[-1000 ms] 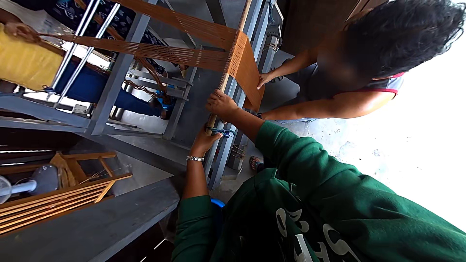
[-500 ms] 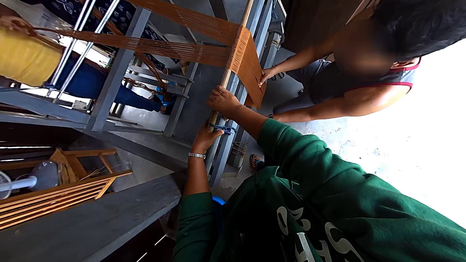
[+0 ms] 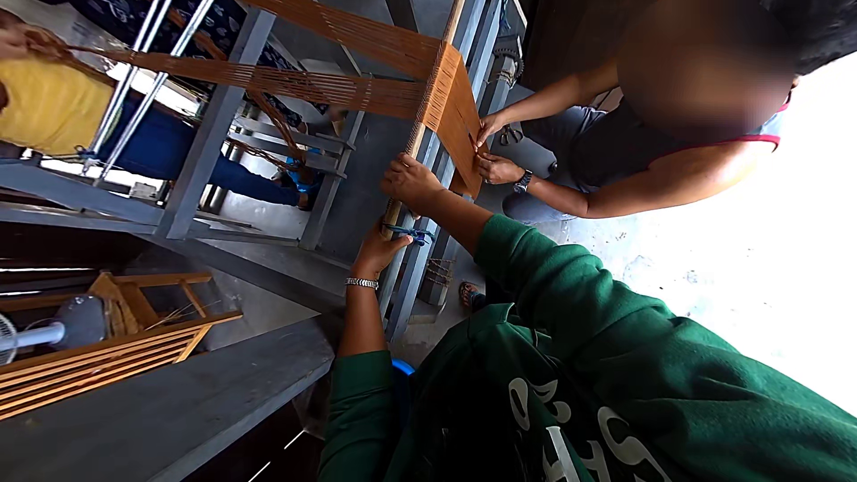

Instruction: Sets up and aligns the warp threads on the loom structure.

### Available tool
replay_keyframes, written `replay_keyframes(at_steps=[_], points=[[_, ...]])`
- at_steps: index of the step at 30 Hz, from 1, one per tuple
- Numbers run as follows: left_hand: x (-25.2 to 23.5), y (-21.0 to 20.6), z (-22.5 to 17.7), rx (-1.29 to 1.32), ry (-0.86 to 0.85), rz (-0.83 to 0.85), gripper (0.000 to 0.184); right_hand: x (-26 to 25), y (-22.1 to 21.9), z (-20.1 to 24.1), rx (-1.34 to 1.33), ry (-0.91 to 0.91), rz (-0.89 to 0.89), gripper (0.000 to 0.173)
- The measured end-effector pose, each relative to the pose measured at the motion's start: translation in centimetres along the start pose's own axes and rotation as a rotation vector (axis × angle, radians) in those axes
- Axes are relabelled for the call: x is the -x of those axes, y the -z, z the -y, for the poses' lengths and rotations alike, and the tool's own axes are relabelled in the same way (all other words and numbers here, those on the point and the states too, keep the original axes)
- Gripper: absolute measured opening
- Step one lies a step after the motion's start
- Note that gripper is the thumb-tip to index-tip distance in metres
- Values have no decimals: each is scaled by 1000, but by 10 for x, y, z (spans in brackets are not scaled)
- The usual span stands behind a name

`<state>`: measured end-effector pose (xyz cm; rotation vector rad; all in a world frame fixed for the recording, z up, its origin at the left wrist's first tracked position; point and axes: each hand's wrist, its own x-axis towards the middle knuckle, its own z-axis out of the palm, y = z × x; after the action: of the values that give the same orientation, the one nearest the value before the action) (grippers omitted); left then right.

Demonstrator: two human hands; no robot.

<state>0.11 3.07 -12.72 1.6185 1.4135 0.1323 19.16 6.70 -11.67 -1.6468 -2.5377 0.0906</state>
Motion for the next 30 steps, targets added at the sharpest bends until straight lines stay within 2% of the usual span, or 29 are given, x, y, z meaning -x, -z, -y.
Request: replay_keyframes(at_steps=[12,16,30], points=[[1,0,-4,-27,20,12,79,1,-2,0,-1,-10,-10,32],[2,1,-3,-44,35,12,77,1,0,1,6,-4,12,41],[-2,1,-1,-16,19,14,78,-1,-1,-1,11,-1,0,38]])
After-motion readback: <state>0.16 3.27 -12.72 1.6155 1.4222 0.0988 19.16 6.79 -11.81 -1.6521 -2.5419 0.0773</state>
